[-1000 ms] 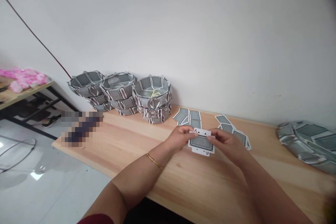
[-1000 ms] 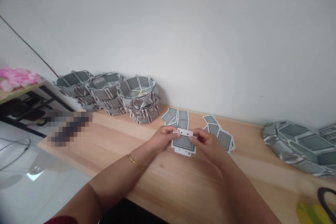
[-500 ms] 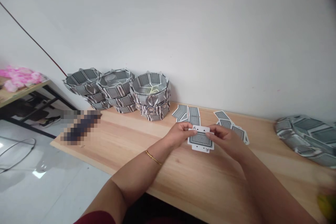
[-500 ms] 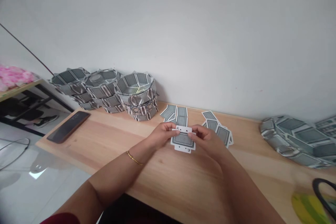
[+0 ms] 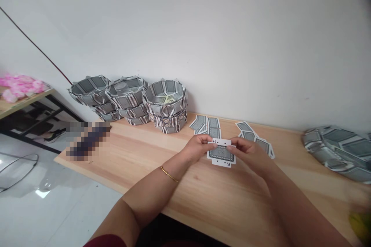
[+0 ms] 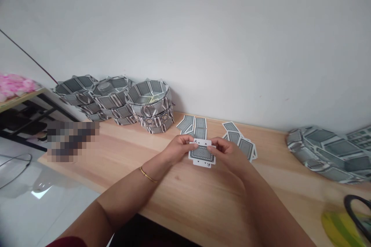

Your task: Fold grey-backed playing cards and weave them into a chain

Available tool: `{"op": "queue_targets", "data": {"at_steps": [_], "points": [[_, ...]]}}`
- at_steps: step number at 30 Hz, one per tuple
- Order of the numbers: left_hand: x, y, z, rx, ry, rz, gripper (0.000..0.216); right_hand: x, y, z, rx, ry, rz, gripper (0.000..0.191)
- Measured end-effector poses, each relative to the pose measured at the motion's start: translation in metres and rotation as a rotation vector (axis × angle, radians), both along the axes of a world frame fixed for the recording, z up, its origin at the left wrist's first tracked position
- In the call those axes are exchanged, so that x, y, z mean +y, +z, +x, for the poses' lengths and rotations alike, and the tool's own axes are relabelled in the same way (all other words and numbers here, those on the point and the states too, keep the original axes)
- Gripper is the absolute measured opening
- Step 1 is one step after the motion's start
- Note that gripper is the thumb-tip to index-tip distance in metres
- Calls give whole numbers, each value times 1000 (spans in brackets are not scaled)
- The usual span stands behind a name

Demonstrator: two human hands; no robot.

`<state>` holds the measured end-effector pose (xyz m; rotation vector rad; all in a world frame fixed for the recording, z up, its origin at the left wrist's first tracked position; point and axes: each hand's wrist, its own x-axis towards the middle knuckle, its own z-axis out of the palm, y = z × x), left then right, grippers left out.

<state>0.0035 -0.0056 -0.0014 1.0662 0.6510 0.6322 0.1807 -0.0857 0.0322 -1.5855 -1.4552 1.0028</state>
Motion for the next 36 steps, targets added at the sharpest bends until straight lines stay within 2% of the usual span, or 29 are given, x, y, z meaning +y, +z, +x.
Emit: {"op": "queue_targets", "data": {"at_steps": [12,21,36], "points": [[0,-2,0,-40,-9,-3,36,0,7,-2,10,-19,-20,35],[0,-1,1,-50,-4,-1,36,0,-2,2,42,15,0,34],[1,-1,0,-63,-16,-29,38,0,-3,4,34,10,-15,34]]}}
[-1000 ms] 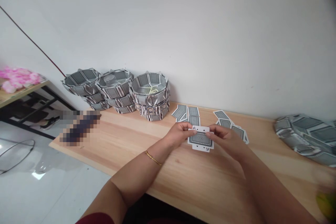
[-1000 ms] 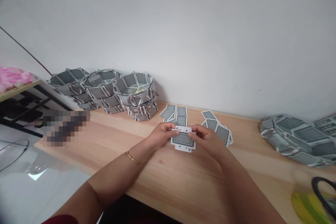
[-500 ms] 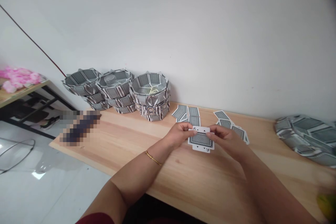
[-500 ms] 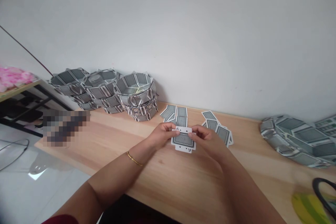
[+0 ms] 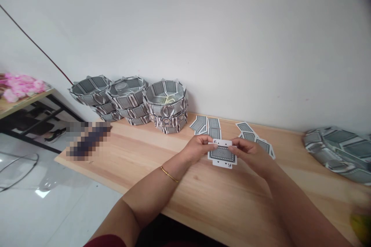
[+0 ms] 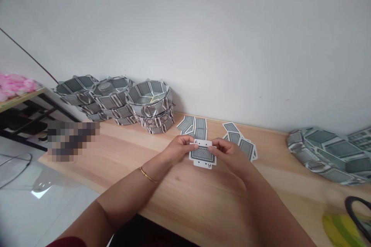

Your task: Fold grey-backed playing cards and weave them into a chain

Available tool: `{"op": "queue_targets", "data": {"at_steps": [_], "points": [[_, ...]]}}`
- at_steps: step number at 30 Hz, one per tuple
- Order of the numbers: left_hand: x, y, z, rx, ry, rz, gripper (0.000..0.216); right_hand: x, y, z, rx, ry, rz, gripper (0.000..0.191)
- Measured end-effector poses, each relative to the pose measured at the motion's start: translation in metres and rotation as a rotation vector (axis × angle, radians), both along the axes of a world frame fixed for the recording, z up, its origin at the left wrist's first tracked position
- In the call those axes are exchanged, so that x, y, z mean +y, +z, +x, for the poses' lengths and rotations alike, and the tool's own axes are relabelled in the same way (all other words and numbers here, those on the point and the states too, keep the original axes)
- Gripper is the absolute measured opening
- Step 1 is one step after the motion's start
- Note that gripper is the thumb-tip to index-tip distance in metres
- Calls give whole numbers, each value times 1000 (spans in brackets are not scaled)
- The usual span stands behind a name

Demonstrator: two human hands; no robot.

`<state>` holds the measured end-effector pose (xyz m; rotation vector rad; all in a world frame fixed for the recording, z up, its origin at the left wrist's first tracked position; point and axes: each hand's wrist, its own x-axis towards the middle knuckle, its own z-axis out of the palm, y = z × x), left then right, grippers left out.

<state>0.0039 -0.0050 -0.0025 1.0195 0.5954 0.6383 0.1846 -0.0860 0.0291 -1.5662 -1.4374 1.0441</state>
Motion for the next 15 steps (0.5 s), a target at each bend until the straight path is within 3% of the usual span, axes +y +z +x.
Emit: {"op": "queue_targets", "data": {"at_steps": [15], "points": [[-4,2,1,-21,36,12,35,2,-7,-1,16,-14,97,30]]}}
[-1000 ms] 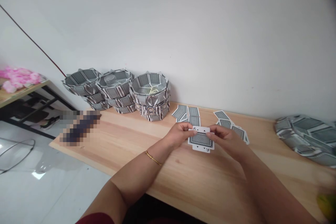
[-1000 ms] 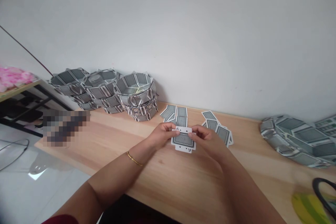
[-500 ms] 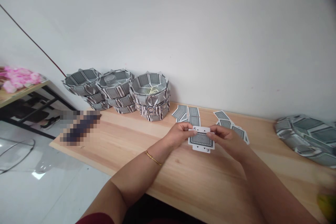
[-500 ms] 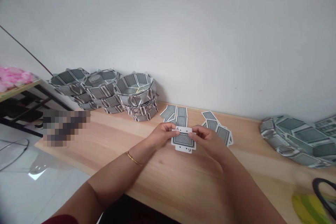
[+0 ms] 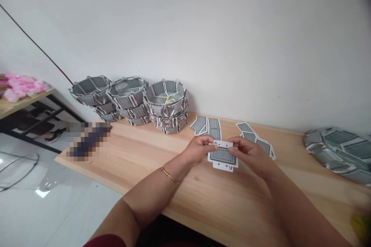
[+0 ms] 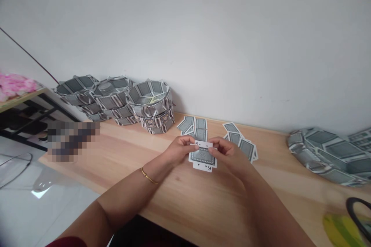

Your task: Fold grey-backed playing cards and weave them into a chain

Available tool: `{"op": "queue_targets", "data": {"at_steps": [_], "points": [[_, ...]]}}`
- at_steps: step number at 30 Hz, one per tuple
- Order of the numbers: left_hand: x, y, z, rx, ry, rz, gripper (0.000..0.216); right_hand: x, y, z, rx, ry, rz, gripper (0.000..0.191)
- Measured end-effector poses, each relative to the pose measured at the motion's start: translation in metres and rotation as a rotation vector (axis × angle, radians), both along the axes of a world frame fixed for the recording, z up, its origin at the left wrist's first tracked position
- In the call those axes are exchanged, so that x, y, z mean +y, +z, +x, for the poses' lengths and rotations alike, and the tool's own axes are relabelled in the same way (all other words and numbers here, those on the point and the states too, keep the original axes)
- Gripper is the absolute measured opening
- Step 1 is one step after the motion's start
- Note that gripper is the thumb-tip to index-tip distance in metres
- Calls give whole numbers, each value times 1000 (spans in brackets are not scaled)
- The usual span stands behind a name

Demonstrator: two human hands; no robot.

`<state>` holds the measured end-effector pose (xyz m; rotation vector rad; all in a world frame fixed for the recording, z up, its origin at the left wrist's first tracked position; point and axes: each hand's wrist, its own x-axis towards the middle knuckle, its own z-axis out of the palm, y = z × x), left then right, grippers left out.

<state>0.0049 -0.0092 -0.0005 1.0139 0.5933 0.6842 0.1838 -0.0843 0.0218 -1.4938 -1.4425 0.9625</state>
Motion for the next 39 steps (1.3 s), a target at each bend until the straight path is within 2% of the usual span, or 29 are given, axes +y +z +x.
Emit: {"op": "queue_targets", "data": {"at_steps": [11,16,24,33,39], "points": [[-4,0,3,-48,15,-131,37,1,-4,0,52,6,-8,26],[-2,-1,2,-17,-2,-121,35,0,-2,0,87,43,-60,27],[-3,0,3,-32,22,-136,32,-1,-3,-1,30,29,-35,28],[-6,2,5,-99,52,-132,34,0,-5,0,87,49,-8,23],[-9,6,5,-94,61,-105,27,0,-7,1,120,55,-4,19]]}}
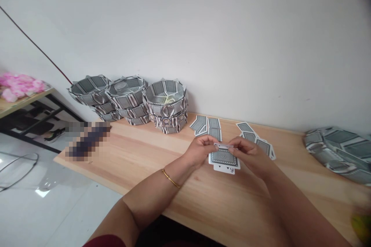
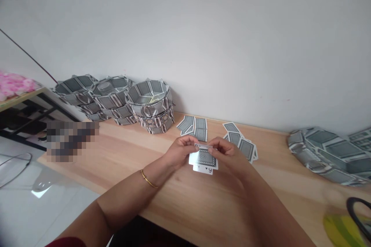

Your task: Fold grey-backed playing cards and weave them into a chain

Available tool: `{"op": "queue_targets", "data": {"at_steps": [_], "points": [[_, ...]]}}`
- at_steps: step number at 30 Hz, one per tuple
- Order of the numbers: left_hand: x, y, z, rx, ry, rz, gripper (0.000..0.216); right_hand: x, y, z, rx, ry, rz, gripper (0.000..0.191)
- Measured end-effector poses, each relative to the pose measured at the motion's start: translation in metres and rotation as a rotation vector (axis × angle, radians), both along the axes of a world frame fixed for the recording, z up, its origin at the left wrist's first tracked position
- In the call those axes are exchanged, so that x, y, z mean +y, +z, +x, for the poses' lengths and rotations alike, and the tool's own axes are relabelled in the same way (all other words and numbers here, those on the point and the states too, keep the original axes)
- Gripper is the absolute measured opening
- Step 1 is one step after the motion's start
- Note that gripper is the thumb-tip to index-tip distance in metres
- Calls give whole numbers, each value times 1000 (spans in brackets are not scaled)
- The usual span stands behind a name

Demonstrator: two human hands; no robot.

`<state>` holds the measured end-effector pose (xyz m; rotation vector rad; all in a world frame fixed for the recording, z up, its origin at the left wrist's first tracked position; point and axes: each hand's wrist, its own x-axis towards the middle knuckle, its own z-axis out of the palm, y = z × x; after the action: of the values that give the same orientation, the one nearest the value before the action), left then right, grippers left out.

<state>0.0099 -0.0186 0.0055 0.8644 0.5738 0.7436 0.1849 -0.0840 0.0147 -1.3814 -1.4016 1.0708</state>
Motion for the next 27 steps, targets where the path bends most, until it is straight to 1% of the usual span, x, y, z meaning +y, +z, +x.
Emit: {"op": "queue_targets", "data": {"at_steps": [5,9,11,13,16,18,22,24,26,27], "points": [[-4,3,0,21,31,21,19,1,0,0,-34,-18,46,19],[-7,6,1,69,38,24,14,-1,3,2,-91,5,70,18],[-8,8,1,76,49,22,14,-2,5,5,-136,40,99,16],[-8,9,2,69,67,24,15,-3,8,7,-189,108,142,16],[-6,9,0,93,67,70,15,-4,13,7,-259,202,201,20],[-4,8,-2,147,52,167,13,-4,16,5,-273,211,224,20],[0,5,-7,282,73,488,10,-4,19,5,-245,210,278,20],[-1,5,-8,304,96,632,10,-5,19,7,-221,229,273,21],[-2,7,-9,294,128,742,11,-6,18,10,-145,240,248,19],[-3,8,-9,281,143,788,12,-7,17,12,-82,221,242,17]]}}
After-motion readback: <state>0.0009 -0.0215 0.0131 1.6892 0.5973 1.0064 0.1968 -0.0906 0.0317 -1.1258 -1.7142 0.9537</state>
